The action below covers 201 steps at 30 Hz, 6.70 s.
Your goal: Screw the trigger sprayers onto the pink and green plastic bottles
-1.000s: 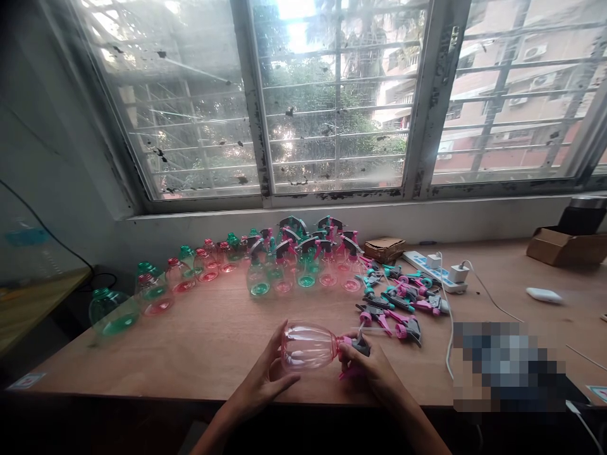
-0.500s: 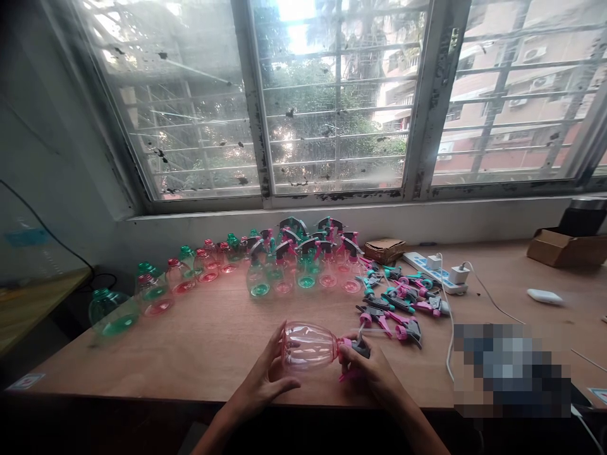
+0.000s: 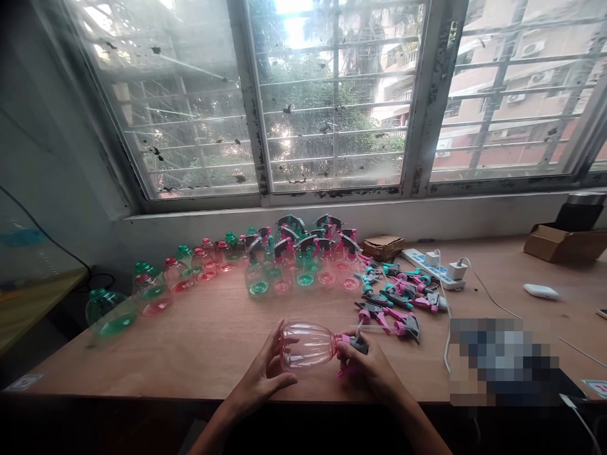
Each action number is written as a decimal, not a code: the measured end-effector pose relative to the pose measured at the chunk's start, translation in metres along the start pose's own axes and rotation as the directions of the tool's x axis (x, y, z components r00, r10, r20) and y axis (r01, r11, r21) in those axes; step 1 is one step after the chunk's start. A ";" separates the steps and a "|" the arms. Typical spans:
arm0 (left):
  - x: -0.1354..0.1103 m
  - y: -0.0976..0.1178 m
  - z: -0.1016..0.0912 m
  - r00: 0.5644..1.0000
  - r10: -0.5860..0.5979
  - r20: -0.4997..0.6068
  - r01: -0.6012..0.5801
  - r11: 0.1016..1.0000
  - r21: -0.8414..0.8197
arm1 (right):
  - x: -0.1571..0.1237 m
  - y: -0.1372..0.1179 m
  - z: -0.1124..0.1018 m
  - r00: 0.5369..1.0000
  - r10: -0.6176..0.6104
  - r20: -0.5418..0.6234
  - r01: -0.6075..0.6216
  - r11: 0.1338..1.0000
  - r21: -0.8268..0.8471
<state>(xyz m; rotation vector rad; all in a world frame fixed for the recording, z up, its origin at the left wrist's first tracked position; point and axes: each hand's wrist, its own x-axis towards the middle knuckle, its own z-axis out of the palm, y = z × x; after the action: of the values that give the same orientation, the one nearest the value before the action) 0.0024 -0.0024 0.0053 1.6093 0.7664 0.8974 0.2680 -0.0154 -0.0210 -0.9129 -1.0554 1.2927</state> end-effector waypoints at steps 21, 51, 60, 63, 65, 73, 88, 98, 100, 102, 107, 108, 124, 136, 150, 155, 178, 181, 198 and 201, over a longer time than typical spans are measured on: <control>0.003 0.000 0.005 0.996 0.070 -0.047 -0.064 0.990 0.123 | -0.001 -0.002 -0.003 1.000 0.027 -0.001 -0.027 0.999 -0.040; 0.006 -0.003 0.001 0.997 0.078 -0.011 -0.076 0.983 0.165 | -0.005 -0.011 0.001 0.988 0.150 -0.038 -0.152 0.985 -0.079; 0.006 -0.008 0.004 0.997 0.076 0.000 -0.074 0.975 0.210 | -0.007 -0.007 -0.005 0.991 0.135 -0.018 -0.135 0.989 -0.053; 0.006 -0.010 0.005 0.998 0.066 -0.021 -0.061 0.980 0.187 | -0.006 -0.005 -0.007 0.992 0.126 -0.014 -0.127 0.990 -0.062; 0.007 -0.008 0.006 0.998 0.063 -0.021 -0.058 0.981 0.187 | -0.006 -0.006 -0.007 0.994 0.113 -0.010 -0.114 0.991 -0.069; 0.007 -0.002 0.007 0.994 0.105 -0.011 -0.099 0.962 0.256 | -0.006 -0.012 -0.001 1.000 0.022 -0.007 -0.023 0.999 -0.048; 0.005 -0.003 0.005 0.995 0.101 -0.004 -0.098 0.972 0.212 | -0.008 -0.009 -0.004 0.999 0.009 0.032 -0.009 1.000 -0.015; 0.008 -0.006 0.004 0.995 0.091 -0.035 -0.081 0.971 0.225 | -0.008 -0.007 -0.002 0.999 0.021 0.045 -0.019 0.999 -0.042; 0.008 -0.008 0.003 0.995 0.095 -0.039 -0.084 0.969 0.232 | -0.007 -0.006 -0.003 0.999 0.016 0.041 -0.014 0.999 -0.042; 0.007 -0.010 0.003 0.994 0.106 -0.042 -0.093 0.968 0.234 | -0.007 -0.005 -0.004 0.999 0.017 0.038 -0.016 0.999 -0.047; 0.007 -0.009 0.004 0.992 0.128 -0.021 -0.120 0.968 0.218 | -0.007 -0.004 -0.005 0.999 0.037 0.028 -0.035 0.998 -0.059; 0.006 -0.008 0.005 0.991 0.132 -0.016 -0.125 0.968 0.215 | -0.007 -0.004 -0.005 0.999 0.037 0.025 -0.036 0.998 -0.059; 0.007 -0.011 0.003 0.984 0.177 -0.036 -0.160 0.946 0.281 | -0.004 -0.003 -0.005 0.999 0.017 0.029 -0.015 0.998 -0.056; 0.007 -0.009 0.006 0.982 0.185 -0.033 -0.167 0.941 0.294 | -0.006 -0.004 -0.004 0.999 0.018 0.035 -0.015 0.996 -0.086; 0.009 -0.010 0.003 0.982 0.186 -0.042 -0.165 0.940 0.299 | -0.004 -0.005 -0.004 0.998 -0.005 0.058 0.011 0.994 -0.110; 0.009 -0.007 0.004 0.980 0.196 -0.033 -0.176 0.932 0.318 | -0.004 -0.005 -0.004 0.998 0.001 0.067 0.006 0.994 -0.107; 0.004 -0.007 0.008 0.889 0.436 -0.139 -0.323 0.813 0.484 | -0.001 -0.002 -0.007 0.999 0.039 0.008 -0.038 0.995 -0.096; 0.003 -0.009 0.010 0.871 0.472 -0.136 -0.352 0.793 0.496 | -0.001 -0.001 -0.007 0.999 0.051 -0.009 -0.051 0.994 -0.100; 0.000 -0.004 0.007 0.954 0.297 -0.031 -0.254 0.862 0.439 | -0.006 -0.003 -0.005 0.995 0.099 0.020 -0.092 0.967 -0.238; -0.004 -0.001 0.004 0.941 0.333 0.054 -0.318 0.825 0.468 | -0.006 -0.010 -0.003 0.996 0.088 0.019 -0.080 0.964 -0.252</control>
<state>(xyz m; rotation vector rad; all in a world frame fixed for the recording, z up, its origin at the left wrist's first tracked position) 0.0035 -0.0072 0.0028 2.2148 0.7817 1.0302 0.2739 -0.0215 -0.0134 -1.1426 -1.2349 1.2631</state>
